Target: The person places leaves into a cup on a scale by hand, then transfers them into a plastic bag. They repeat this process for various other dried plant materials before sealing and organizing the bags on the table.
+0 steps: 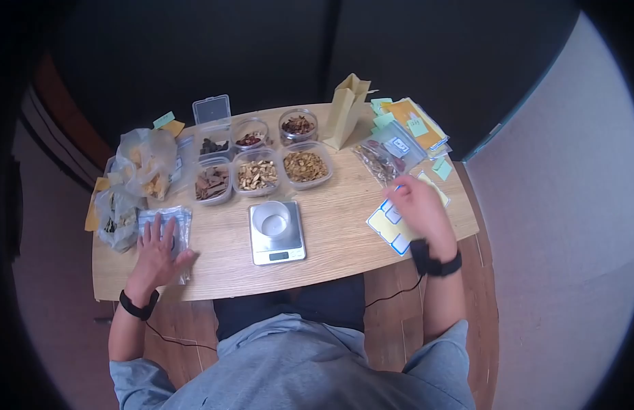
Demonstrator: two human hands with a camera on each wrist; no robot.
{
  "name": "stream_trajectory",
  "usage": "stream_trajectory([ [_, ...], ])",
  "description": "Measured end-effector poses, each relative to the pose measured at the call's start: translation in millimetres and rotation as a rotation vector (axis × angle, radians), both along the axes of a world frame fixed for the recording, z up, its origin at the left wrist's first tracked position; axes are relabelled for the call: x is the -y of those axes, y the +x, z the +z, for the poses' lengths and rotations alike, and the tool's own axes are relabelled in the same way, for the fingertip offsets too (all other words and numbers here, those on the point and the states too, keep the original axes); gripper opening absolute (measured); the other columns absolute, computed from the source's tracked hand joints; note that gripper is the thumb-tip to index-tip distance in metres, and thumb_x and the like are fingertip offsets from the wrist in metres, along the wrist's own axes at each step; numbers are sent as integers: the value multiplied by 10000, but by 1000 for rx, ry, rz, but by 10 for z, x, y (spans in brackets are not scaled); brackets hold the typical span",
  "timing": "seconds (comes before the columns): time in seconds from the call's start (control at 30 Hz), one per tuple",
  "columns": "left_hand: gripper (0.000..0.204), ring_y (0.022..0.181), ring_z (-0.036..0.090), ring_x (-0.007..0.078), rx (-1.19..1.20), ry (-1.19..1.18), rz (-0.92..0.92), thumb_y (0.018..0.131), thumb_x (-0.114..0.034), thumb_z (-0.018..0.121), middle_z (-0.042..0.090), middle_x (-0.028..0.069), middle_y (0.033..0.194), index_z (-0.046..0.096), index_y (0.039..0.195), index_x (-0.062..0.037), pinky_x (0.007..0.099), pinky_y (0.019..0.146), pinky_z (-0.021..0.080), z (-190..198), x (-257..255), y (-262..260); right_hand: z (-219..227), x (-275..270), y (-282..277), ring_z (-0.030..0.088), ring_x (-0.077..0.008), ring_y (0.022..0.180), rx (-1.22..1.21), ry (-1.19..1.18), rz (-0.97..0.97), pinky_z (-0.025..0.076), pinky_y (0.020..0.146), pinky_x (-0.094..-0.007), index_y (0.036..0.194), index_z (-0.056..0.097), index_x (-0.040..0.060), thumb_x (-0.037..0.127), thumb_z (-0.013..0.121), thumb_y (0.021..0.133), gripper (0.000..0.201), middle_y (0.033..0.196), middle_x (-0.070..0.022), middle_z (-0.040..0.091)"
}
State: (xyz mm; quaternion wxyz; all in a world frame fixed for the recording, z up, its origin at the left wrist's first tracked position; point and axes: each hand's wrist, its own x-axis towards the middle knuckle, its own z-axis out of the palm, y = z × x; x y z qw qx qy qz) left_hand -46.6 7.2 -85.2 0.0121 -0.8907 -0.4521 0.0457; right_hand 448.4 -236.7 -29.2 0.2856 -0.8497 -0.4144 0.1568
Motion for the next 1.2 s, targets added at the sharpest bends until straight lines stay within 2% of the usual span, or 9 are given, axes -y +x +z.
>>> stream_trajectory([
  [0.1,1032,1590,87,590,-19,-209,71,963,-652,632,87,291,1762,208,1704,-72,706,1256,118,-49,-18,40,-233,-147,743,756,-317,949,150,-98,-171,584,836,-398,1218,701,-36,355,769,948,481,1024,-191,776],
  [0.23,1037,1589,104,581,11,-146,35,973,-713,578,109,296,1756,211,1704,-77,737,1238,123,-214,-47,-14,-914,-398,1549,741,-378,1104,174,-58,-355,565,944,-439,1268,656,-82,454,759,933,640,1149,-280,754],
  [0.4,1037,1595,96,571,40,-170,49,976,-721,567,95,295,1759,207,1707,-80,714,1251,113,-170,-33,-6,-850,-625,1723,734,-385,1138,-114,-75,-581,556,984,-425,1248,653,-126,459,797,903,695,1208,-298,739],
  [0.5,1037,1605,116,539,43,-120,38,971,-708,584,121,293,1755,216,1704,-72,693,1259,116,-120,-3,-3,-1114,-666,1942,770,-368,1025,-54,61,-627,583,908,-409,1123,705,-130,406,842,867,610,1123,-286,766],
  [0.67,989,1599,184,497,125,78,-81,976,-662,612,192,292,1733,279,1678,-51,655,1263,147,14,-17,-29,-1079,-750,1929,677,-217,563,-353,250,-687,527,522,-355,866,743,-49,199,861,835,277,796,-180,739],
  [0.87,918,1586,233,479,168,138,-203,974,-634,636,249,278,1714,377,1634,-52,625,1262,179,383,143,127,-941,-788,1778,531,-104,483,-644,388,-752,397,441,-246,818,681,9,80,783,896,147,673,-50,635],
  [1.0,847,1568,276,472,263,126,-309,977,-581,669,294,257,1697,421,1607,-72,608,1265,196,616,141,207,-785,-715,1782,533,-101,531,-939,651,-603,424,483,-243,883,697,19,103,751,948,119,724,-38,650],
  [1.07,812,1561,292,466,308,127,-317,974,-534,698,308,247,1692,442,1592,-74,595,1261,220,706,121,265,-451,-668,1571,578,-74,659,-733,660,-308,455,559,-242,981,730,37,140,729,984,103,830,-22,681],
  [1.2,729,1543,338,440,444,149,-401,956,-396,766,352,219,1675,497,1550,-70,543,1240,315,895,115,452,316,-581,1044,623,-72,760,-317,560,-139,502,687,-236,1048,741,51,182,700,1028,139,902,-16,714],
])
